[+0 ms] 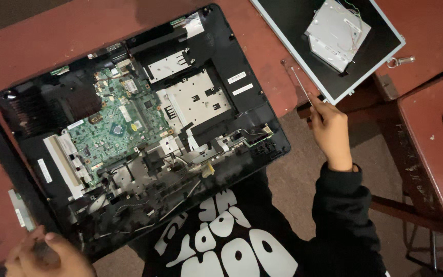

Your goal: The person disassembles a computer by disconnecting internal cables and removing a hard drive using a screwdriver. They handle the motherboard and set components aside on a desk.

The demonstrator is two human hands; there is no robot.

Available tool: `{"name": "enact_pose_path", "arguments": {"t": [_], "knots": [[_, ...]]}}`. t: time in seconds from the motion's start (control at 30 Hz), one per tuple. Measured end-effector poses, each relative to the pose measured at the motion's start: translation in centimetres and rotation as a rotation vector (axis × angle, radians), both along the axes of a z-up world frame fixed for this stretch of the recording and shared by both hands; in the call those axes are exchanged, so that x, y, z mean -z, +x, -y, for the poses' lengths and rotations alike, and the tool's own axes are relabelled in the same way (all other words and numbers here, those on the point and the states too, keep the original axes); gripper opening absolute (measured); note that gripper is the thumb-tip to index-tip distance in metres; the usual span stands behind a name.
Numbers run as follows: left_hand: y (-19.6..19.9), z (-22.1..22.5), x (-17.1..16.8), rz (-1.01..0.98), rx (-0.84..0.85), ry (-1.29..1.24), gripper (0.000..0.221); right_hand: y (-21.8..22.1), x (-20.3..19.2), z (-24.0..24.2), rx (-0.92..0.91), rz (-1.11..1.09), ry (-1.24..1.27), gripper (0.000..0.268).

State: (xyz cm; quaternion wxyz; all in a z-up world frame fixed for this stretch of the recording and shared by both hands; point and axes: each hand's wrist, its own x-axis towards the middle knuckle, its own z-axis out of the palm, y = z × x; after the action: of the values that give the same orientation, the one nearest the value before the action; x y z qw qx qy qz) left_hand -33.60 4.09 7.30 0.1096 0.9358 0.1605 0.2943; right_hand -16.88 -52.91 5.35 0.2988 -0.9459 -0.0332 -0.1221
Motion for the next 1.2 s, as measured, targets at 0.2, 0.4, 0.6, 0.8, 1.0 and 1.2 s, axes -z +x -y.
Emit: {"name": "enact_pose_path", "arguments": {"t": [0.2,0.4,0.6,0.8,1.0,1.2], "knots": [[6.1,6.6,-3.8,0.017,0.349,-0.275,0.015,-0.9,-3.7,-3.8,-0.106,-0.058,0.038,0.038],[13.8,14.9,-5.8,-0.136,0.712,-0.612,0.017,-1.8,-9.2,-12.1,-0.206,-0.033,0.085,0.012],[16.1,16.5,-6.0,-0.079,0.679,-0.695,0.031,-3.1,-11.9,-17.1,-0.438,-0.148,0.158,0.032],[15.6,15.0,-6.0,0.025,0.625,-0.672,0.02,-3.3,-11.5,-18.4,-0.528,-0.197,0.155,0.042],[15.3,14.1,-6.1,0.051,0.63,-0.763,0.014,-3.4,-11.8,-18.9,-0.545,-0.138,0.103,0.038],[14.5,13.9,-2.8,-0.103,0.537,-1.909,0.028,-3.9,-11.0,-19.0,-0.565,-0.075,0.068,0.036]]}}
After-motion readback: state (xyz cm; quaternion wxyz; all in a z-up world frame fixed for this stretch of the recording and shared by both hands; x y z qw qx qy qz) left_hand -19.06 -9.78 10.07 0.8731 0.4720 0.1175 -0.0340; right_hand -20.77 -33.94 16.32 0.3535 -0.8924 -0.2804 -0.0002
